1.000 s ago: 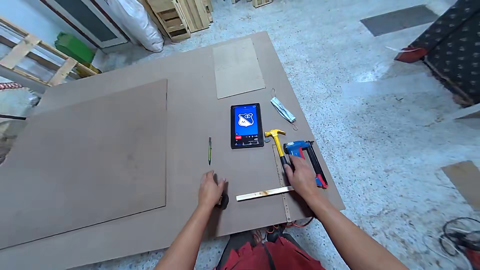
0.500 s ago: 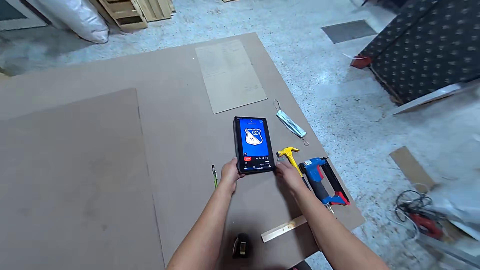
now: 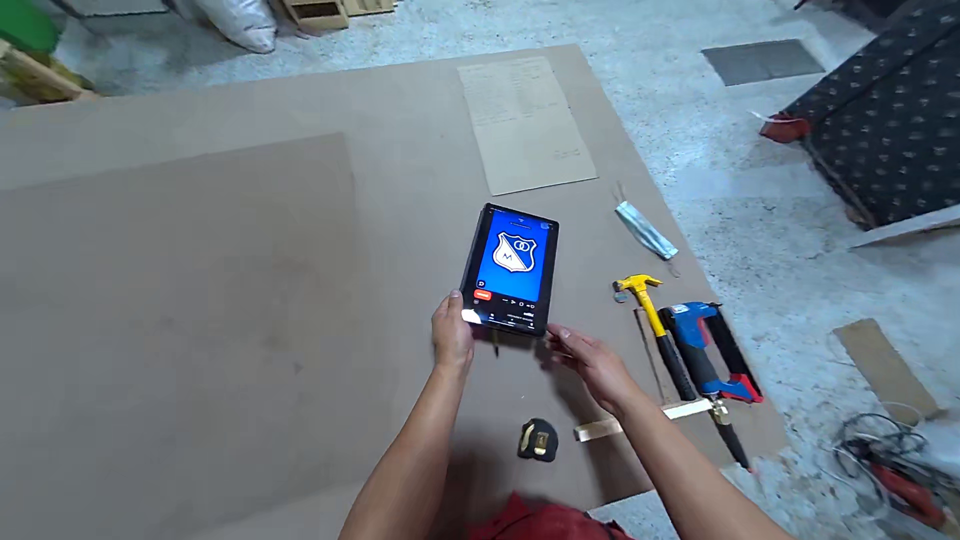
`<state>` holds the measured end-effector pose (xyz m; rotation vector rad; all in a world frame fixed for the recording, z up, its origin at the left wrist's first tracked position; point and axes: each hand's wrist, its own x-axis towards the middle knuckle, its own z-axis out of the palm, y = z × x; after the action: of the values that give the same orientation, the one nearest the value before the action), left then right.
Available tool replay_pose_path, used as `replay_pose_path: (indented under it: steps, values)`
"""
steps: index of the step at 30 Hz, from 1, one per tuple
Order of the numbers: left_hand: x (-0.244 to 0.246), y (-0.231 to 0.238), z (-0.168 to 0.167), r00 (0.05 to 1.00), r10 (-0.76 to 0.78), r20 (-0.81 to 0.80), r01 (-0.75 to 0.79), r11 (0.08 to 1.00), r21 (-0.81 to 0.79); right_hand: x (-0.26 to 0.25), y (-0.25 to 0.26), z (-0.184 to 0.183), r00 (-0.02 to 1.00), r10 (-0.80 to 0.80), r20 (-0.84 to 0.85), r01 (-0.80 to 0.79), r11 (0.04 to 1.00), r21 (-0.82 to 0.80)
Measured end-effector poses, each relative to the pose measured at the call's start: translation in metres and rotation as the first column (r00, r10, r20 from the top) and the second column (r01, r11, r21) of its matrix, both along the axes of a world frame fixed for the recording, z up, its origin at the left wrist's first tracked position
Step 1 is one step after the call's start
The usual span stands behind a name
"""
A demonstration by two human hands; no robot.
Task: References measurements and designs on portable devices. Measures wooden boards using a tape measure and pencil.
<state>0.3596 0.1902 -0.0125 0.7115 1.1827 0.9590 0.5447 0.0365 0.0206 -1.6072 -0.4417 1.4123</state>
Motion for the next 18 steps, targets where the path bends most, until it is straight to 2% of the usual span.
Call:
replay_pose_path:
  steps: [3,5,9,13,15,16,17,18]
  values:
    - [-0.098,-0.025,0.019,0.984,0.167,0.058,-0.168,0.986,0.021,-0.042,-0.039,0.017,0.984,0.176,0.006,-0.176,0.984,0.042]
    - [-0.169,-0.041,0.023,0.970,0.241,0.031,-0.243,0.969,0.046,-0.068,-0.080,0.014,0.977,0.213,0.017,-0.214,0.975,0.055]
    - [-0.293,-0.062,0.006,0.931,0.351,-0.104,-0.345,0.936,0.070,-0.107,-0.171,-0.020,0.984,0.171,-0.043,-0.170,0.985,0.027]
    - [-0.360,-0.078,-0.020,0.905,0.396,-0.153,-0.408,0.912,-0.051,-0.140,-0.244,-0.040,0.996,0.053,-0.065,-0.060,0.993,-0.105]
    - [-0.383,-0.082,-0.026,0.929,0.272,-0.252,-0.313,0.939,-0.140,-0.151,-0.267,-0.042,0.999,0.030,-0.031,-0.034,0.987,-0.154]
    - [-0.394,-0.083,-0.025,0.904,0.130,-0.407,-0.211,0.964,-0.162,-0.156,-0.276,-0.040,1.000,0.022,0.001,-0.021,0.983,-0.184]
    - [-0.403,-0.083,-0.020,0.797,-0.021,-0.603,-0.099,0.981,-0.164,-0.160,-0.284,-0.039,0.999,0.012,0.034,-0.005,0.977,-0.214]
    - [-0.409,-0.079,-0.013,0.614,-0.131,-0.778,0.011,0.987,-0.158,-0.163,-0.289,-0.037,0.998,0.006,0.065,0.009,0.971,-0.239]
